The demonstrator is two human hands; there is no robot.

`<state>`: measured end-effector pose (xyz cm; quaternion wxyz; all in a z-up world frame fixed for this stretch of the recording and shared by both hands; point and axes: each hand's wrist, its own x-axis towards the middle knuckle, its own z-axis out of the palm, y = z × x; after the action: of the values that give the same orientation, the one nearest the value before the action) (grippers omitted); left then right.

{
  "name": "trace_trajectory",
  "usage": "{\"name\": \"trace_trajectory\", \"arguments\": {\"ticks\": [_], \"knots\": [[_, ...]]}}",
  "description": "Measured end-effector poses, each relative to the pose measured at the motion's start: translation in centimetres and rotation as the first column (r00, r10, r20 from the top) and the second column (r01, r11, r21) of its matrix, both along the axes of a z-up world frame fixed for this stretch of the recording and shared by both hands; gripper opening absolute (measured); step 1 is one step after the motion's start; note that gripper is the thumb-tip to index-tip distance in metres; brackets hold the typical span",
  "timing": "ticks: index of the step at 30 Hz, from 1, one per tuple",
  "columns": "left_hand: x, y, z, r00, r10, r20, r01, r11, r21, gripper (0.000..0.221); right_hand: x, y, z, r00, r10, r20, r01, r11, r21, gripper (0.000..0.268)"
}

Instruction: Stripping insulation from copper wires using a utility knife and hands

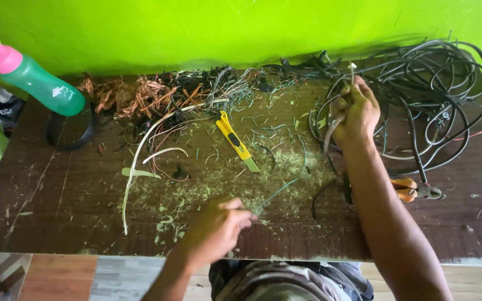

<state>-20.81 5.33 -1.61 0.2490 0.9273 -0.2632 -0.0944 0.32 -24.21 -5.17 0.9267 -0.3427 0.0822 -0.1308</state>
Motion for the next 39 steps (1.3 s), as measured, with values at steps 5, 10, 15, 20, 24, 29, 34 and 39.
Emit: {"name": "trace_trajectory", "arguments": {"ticks": [5,10,15,20,24,29,34,39], "knots": [[1.9,-1.2,3.8,0.990,-0.089,-0.113,0.112,0.970,0.216,0.020,-0.6,0.8,0.7,0.967,0.251,-0.045,-0.251,0.968,0.024,0.024],[6.4,-1.0,7.2,0.967,0.233,-0.105,-0.234,0.972,-0.004,0.021,-2.5,2.2,2.8,0.936,0.317,-0.154,-0.337,0.934,-0.122,0.024],[12.2,0.9,3.6,0.984,0.138,0.116,-0.137,0.990,-0.015,0.049,-3.0,4.0,1.9,0.918,0.394,-0.047,-0.388,0.867,-0.312,0.040],[13.4,1.6,3.5,0.971,0.101,0.216,-0.102,0.995,-0.007,0.034,-3.4,5.2,1.5,0.880,0.472,0.052,-0.434,0.845,-0.313,0.043],[15.5,3.0,1.5,0.927,0.056,0.370,-0.032,0.997,-0.069,0.024,-2.9,5.6,-0.1,0.860,0.511,-0.018,-0.502,0.838,-0.211,0.033],[18.9,0.7,-2.3,0.920,0.207,0.334,-0.112,0.953,-0.282,0.024,-4.1,6.2,1.0,0.850,0.520,-0.083,-0.526,0.840,-0.131,0.027],[19.3,-5.0,-0.2,0.962,0.188,0.198,-0.049,0.832,-0.552,0.037,-4.3,6.8,1.1,0.762,0.646,0.031,-0.622,0.746,-0.238,0.026],[21.1,-6.2,-1.2,0.924,0.336,0.185,-0.167,0.788,-0.593,0.031,-3.9,6.5,0.1,0.759,0.649,0.054,-0.590,0.719,-0.367,0.027]]}}
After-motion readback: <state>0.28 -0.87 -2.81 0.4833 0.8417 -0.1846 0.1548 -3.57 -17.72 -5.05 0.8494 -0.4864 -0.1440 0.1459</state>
